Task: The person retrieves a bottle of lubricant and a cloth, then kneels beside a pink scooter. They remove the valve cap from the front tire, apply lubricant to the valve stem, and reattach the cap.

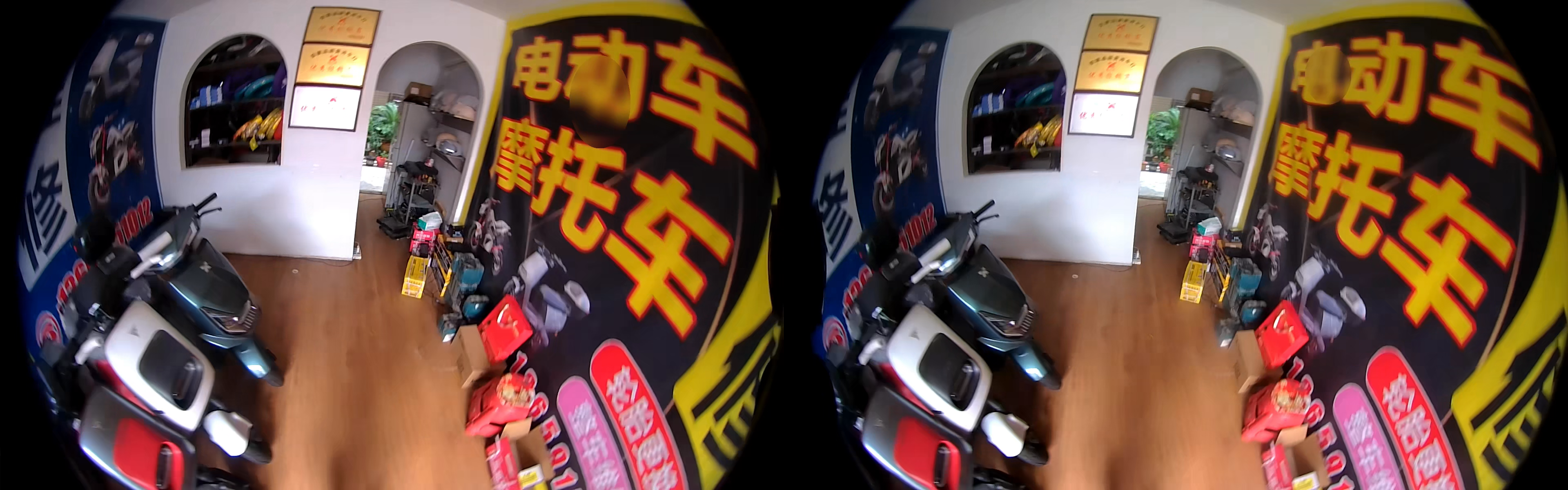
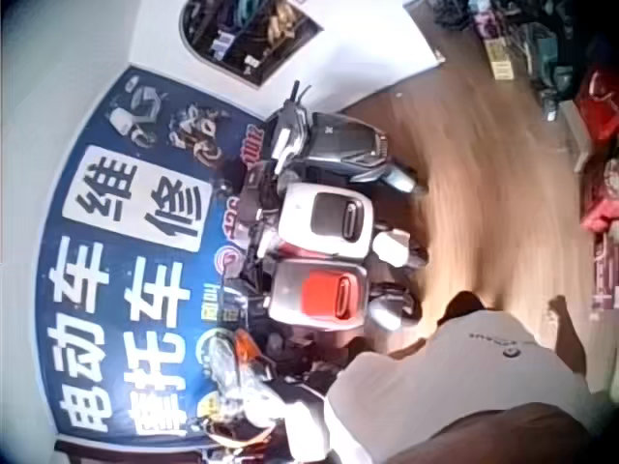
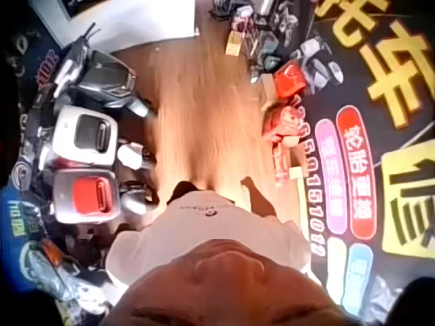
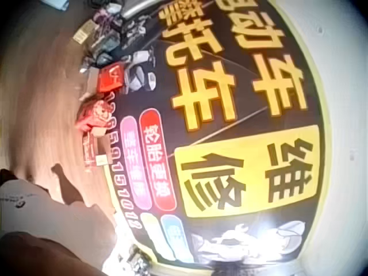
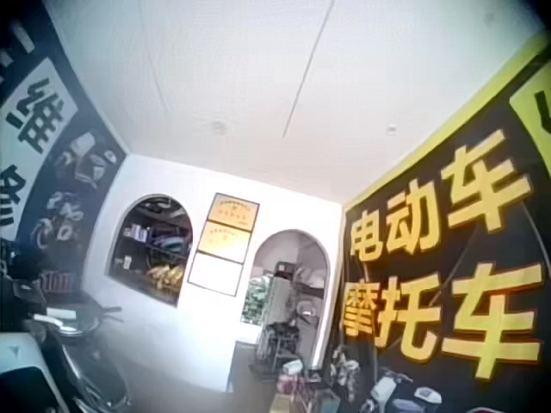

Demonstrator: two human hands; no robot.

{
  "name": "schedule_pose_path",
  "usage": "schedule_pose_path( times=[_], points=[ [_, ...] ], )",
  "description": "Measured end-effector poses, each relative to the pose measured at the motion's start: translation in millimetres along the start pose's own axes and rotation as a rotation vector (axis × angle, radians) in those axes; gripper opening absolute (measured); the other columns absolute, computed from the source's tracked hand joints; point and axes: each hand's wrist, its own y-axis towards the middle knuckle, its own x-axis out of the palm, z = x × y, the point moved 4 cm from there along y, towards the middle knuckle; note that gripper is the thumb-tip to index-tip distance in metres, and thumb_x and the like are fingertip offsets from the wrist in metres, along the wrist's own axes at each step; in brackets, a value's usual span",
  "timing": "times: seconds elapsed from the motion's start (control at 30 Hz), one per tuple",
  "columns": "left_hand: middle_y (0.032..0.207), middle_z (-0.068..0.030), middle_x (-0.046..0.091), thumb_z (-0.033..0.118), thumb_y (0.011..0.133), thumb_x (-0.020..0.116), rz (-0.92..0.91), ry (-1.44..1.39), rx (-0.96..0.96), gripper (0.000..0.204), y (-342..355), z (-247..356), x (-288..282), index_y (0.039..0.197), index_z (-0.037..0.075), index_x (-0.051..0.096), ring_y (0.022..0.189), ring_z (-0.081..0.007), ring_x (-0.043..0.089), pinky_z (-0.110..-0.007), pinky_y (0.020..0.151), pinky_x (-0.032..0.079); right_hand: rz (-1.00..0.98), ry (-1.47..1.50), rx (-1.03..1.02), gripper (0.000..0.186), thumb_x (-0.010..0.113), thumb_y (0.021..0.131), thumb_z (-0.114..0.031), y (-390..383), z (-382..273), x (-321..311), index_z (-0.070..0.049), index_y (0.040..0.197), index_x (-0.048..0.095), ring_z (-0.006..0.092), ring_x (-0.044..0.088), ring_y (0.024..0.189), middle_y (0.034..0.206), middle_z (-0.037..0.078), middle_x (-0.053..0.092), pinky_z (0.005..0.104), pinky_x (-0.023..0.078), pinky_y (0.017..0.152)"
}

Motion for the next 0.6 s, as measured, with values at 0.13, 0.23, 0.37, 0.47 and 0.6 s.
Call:
schedule_pose_path(
  times=[0.13, 0.23, 0.37, 0.47, 0.6],
  points=[
    [0.081, -0.0087, 0.062, 0.02, 0.085, 0.056, -0.014, -0.064, -0.195, 0.018, 64, 52, 21, 0.093, 0.004, 0.058, 0.069, -0.0189, 0.059, -0.035, 0.057, 0.048, -0.316, 0.19, 0.028, 0.011, 0.057, 0.083, -0.024, 256, -170, -56, -0.015, 0.086, 0.06, 0.019, 0.056, 0.067, 0.069, 0.006, 0.058, 0.0357, 0.047, 0.059],
    [0.082, -0.0095, 0.062, 0.02, 0.086, 0.056, 0.003, -0.107, -0.257, 0.019, 133, 143, 28, 0.095, 0.004, 0.059, 0.069, -0.0195, 0.06, -0.035, 0.057, 0.048, -0.272, 0.569, -0.001, 0.012, 0.054, 0.085, -0.026, 388, -257, -86, -0.016, 0.078, 0.054, 0.0127, 0.045, 0.058, 0.062, -0.002, 0.048, 0.0324, 0.042, 0.052],
    [0.083, -0.0106, 0.063, 0.021, 0.086, 0.056, -0.01, -0.136, -0.171, 0.021, 235, 358, 30, 0.098, 0.004, 0.059, 0.069, -0.0204, 0.061, -0.036, 0.056, 0.049, -0.147, 0.463, 0.053, 0.023, 0.064, 0.082, -0.023, 404, -308, -70, -0.01, 0.1, 0.057, 0.0188, 0.057, 0.057, 0.071, 0.007, 0.06, 0.034, 0.05, 0.054],
    [0.084, -0.0114, 0.064, 0.022, 0.087, 0.056, 0.008, -0.245, 0.07, 0.022, 314, 584, 26, 0.1, 0.004, 0.059, 0.069, -0.021, 0.061, -0.036, 0.055, 0.05, 0.076, 0.222, 0.174, 0.034, 0.068, 0.081, -0.022, 411, -313, -43, -0.007, 0.111, 0.059, 0.0226, 0.063, 0.059, 0.077, 0.012, 0.066, 0.0354, 0.054, 0.056],
    [0.084, -0.0101, 0.064, 0.021, 0.089, 0.053, 0.04, -0.376, 0.632, 0.022, 330, 1004, 18, 0.103, 0.005, 0.059, 0.067, -0.0203, 0.06, -0.034, 0.058, 0.05, 0.07, 0.16, 0.358, 0.029, 0.066, 0.082, -0.023, 523, -359, -13, -0.006, 0.105, 0.059, 0.023, 0.063, 0.061, 0.076, 0.013, 0.065, 0.0359, 0.053, 0.056]
  ],
)
